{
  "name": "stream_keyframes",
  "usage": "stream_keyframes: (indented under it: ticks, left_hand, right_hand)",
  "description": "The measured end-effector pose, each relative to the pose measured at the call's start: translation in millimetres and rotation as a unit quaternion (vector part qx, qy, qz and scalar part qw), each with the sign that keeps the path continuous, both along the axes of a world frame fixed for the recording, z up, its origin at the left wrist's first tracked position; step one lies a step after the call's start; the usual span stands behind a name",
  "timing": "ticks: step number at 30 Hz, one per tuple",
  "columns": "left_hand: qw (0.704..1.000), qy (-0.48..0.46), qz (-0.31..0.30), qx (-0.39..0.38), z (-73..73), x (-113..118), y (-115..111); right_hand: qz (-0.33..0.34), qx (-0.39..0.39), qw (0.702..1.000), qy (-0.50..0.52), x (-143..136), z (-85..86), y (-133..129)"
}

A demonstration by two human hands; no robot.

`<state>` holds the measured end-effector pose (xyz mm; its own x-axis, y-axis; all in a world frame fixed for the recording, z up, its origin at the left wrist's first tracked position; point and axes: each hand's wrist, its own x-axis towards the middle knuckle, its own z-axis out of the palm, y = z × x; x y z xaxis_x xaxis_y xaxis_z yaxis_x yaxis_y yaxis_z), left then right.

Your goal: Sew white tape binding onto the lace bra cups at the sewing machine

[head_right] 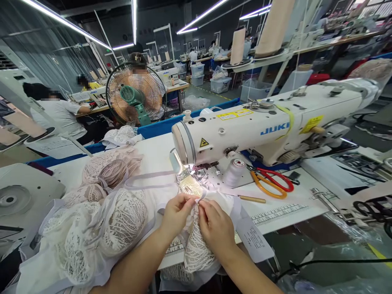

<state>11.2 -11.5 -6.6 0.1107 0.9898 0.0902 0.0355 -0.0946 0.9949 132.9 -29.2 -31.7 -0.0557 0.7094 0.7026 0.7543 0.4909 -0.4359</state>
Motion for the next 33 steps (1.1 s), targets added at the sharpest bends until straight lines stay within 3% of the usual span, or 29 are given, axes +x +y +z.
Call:
stream_keyframes:
  ticks: [4,9,24,33]
  left_hand:
    - [0.964,-0.21,-0.006,-0.165,-0.7,2.5,4.8]
    - [0.921,-0.282,-0.064,-0.261,-3.6,4.0,3.0]
    - [0.95,-0.205,-0.085,-0.221,-1.0,5.3,-2.1]
    - [0.949,-0.197,-0.1,-0.225,-0.5,4.8,-3.7]
  right_hand:
    - [0.008,-0.016,1.0,-0.01,1.5,0.2,-2.0]
    - [0.017,-0.031,0.999,-0.009,9.1,-1.3,-7.0]
    - [0.051,-0.138,0.989,-0.007,21.9,12.9,-14.9]
    - [0.04,-0.141,0.988,-0.04,25.0,17.5,-17.5]
